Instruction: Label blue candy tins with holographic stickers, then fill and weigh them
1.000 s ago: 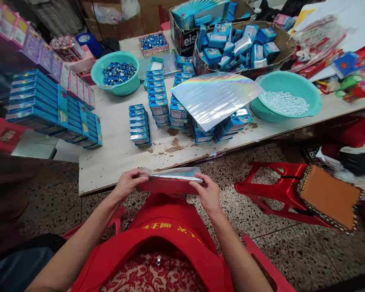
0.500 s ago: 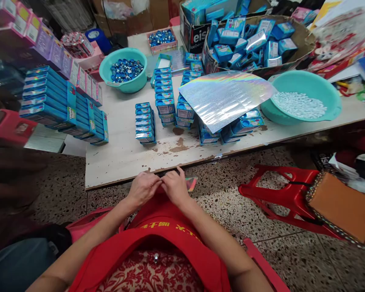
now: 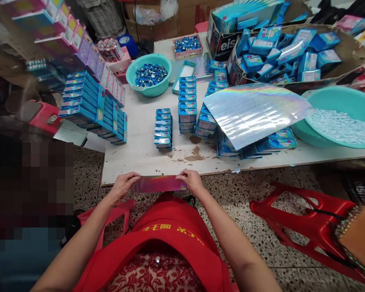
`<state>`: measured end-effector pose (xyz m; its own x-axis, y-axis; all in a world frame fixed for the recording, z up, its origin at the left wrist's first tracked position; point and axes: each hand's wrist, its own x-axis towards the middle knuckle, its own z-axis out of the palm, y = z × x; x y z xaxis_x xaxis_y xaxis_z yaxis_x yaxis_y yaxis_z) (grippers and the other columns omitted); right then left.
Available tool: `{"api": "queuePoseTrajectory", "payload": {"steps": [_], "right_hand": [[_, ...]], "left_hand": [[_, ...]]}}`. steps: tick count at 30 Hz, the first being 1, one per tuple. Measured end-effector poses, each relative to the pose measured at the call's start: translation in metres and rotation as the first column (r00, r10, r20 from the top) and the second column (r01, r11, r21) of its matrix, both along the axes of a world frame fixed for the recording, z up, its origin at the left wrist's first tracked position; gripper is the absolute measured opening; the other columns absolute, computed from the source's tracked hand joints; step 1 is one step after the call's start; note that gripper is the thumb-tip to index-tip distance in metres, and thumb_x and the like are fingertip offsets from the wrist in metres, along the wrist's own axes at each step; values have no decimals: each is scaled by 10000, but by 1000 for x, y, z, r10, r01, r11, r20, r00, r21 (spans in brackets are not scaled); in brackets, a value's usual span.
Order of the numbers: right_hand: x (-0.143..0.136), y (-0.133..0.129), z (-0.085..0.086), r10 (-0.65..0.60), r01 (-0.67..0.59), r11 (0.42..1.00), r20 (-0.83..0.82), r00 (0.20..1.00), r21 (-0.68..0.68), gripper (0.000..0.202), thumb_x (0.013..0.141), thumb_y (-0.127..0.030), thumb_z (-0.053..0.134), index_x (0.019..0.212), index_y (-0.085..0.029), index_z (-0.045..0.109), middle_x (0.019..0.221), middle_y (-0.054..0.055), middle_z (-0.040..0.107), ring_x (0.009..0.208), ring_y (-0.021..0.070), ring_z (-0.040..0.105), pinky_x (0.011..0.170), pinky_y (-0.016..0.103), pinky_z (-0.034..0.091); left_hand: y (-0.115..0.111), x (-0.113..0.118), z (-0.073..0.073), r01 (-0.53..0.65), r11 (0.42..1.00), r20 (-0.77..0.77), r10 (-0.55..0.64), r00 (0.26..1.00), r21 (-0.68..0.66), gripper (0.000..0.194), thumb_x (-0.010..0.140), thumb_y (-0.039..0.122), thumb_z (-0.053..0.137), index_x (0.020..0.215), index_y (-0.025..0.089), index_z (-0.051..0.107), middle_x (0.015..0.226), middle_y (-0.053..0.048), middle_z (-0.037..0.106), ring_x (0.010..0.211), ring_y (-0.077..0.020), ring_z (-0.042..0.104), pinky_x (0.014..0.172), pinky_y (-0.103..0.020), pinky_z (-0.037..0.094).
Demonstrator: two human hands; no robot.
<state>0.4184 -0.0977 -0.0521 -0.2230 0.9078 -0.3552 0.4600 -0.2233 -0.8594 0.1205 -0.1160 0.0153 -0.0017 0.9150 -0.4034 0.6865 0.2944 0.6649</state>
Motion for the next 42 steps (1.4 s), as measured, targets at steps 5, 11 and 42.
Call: {"api": "queuePoseTrajectory", "payload": {"steps": [5, 11, 42], "right_hand": [[-32, 18, -3, 22, -24, 999, -58, 998, -26, 97, 733, -203, 608, 757, -201, 702, 747, 19, 711, 728, 178, 627, 695, 280, 440], [-66, 36, -10, 6, -15, 997, -131, 991, -71, 187, 729, -167, 522, 871, -183, 642, 593, -37, 607, 581, 133, 555, 583, 240, 429], [-73, 23, -26, 163, -458, 770, 558, 814, 444, 271, 881, -226, 546, 1143, -201, 607, 1240, 130, 583, 1156, 256, 487, 902, 393, 441]], "left_hand": [[25, -43, -9, 35, 998, -54, -38, 998, -60, 301, 706, 428, 489, 721, 187, 668, 601, 12, 617, 600, -155, 537, 588, -244, 401], [59, -86, -20, 125, 988, -106, -135, 985, -94, 321, 724, 441, 455, 752, 192, 656, 642, 1, 639, 632, -169, 563, 599, -251, 402], [134, 47, -75, 449, 846, 20, -464, 886, -287, 223, 804, 244, 476, 792, 167, 685, 743, -23, 675, 697, -157, 570, 614, -231, 365]]}}
